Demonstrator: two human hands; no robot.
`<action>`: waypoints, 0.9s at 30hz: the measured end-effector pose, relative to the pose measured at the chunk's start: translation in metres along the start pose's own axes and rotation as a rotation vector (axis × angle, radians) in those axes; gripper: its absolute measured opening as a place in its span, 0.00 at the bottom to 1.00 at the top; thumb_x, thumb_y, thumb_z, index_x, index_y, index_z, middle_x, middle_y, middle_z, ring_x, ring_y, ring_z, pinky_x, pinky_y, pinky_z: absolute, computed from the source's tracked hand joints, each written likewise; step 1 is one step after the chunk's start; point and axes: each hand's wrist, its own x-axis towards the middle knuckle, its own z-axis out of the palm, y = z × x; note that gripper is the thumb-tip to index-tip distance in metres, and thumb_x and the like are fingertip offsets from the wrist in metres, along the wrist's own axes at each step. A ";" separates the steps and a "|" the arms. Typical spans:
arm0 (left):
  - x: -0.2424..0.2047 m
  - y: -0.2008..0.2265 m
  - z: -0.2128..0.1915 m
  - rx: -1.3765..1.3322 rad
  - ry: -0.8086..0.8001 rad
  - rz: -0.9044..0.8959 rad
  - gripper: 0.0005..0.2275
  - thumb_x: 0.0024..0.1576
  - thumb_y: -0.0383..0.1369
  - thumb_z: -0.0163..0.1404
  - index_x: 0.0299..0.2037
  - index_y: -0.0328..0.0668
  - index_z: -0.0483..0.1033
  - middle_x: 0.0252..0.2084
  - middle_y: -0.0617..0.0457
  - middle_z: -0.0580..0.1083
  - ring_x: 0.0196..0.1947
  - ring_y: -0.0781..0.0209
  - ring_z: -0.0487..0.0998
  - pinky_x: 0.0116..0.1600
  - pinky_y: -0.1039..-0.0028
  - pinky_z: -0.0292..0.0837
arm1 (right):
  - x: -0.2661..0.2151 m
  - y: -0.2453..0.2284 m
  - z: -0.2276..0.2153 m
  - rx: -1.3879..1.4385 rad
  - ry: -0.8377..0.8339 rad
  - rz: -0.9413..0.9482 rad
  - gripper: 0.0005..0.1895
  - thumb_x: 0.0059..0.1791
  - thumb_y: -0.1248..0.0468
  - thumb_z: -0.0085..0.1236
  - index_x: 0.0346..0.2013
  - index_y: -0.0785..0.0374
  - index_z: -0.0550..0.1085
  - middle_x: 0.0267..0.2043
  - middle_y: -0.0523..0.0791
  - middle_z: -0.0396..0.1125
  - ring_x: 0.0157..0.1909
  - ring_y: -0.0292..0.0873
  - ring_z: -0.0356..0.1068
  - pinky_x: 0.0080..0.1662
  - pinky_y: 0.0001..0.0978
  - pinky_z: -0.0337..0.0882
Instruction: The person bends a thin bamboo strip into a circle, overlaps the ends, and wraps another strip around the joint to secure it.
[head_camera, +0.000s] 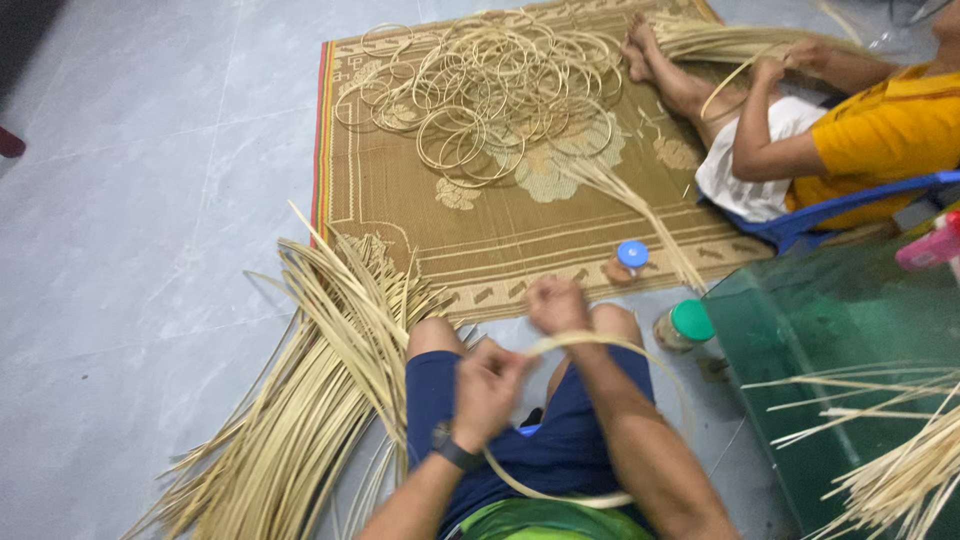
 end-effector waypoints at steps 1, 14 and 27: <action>-0.001 -0.001 -0.003 0.007 -0.004 -0.004 0.10 0.58 0.32 0.60 0.29 0.37 0.75 0.24 0.56 0.77 0.24 0.77 0.72 0.28 0.83 0.67 | -0.005 0.002 0.002 0.006 0.000 0.007 0.11 0.49 0.63 0.55 0.27 0.65 0.80 0.27 0.53 0.73 0.27 0.48 0.74 0.32 0.39 0.73; 0.019 -0.011 -0.036 -0.031 -0.132 -0.184 0.13 0.61 0.38 0.55 0.34 0.35 0.84 0.20 0.63 0.68 0.21 0.76 0.62 0.25 0.80 0.55 | -0.031 -0.095 -0.083 -0.253 -0.039 -0.814 0.27 0.41 0.49 0.60 0.44 0.67 0.76 0.40 0.48 0.70 0.42 0.51 0.71 0.43 0.44 0.68; 0.060 -0.027 -0.041 -0.178 -0.520 -0.613 0.33 0.64 0.63 0.36 0.20 0.40 0.64 0.15 0.56 0.61 0.12 0.68 0.56 0.18 0.76 0.51 | -0.031 -0.056 -0.040 -0.603 -0.350 -0.858 0.23 0.48 0.46 0.58 0.29 0.65 0.74 0.26 0.45 0.65 0.31 0.44 0.70 0.35 0.36 0.69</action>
